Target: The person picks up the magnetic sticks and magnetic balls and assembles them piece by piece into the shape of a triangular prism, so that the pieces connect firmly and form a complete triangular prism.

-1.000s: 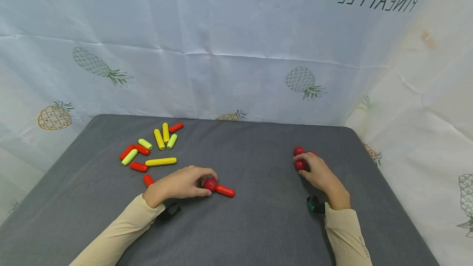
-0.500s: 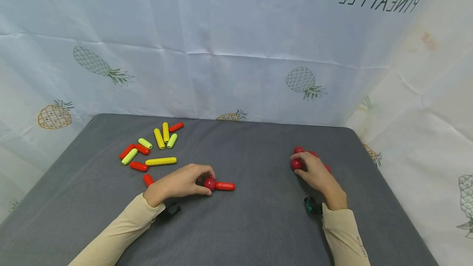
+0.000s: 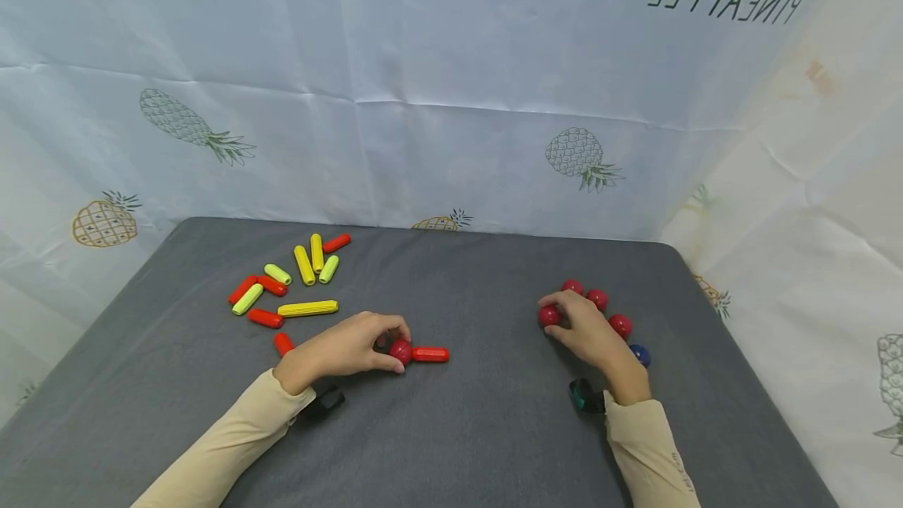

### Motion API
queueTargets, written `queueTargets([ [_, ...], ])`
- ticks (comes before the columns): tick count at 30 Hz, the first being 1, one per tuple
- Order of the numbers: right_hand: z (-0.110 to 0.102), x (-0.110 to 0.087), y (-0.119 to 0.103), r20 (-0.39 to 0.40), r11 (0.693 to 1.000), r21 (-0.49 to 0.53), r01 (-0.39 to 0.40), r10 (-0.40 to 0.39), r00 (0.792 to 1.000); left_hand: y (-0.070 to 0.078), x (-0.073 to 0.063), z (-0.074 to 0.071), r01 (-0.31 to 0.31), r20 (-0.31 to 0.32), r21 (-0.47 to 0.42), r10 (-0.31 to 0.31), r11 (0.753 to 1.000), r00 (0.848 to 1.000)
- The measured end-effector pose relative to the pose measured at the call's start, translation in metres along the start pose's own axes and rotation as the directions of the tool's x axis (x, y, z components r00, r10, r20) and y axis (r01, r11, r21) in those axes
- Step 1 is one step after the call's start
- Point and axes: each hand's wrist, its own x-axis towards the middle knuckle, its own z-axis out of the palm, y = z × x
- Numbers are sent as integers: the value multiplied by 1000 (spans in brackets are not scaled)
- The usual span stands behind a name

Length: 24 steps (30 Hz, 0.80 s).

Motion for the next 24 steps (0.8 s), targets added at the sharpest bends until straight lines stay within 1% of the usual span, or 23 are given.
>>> queueTargets([
  [5,3,1,-6,3,1000,14,18,-18,1000,-1,0,0,-11,1,-10,11,1000,1000],
  [15,7,3,-22,15,1000,21,23,-23,1000,-3,1,0,-23,-2,-37,23,999,1000],
  [24,18,8,-36,33,998,8,62,-62,998,-4,1,-1,-17,8,-61,17,998,1000],
])
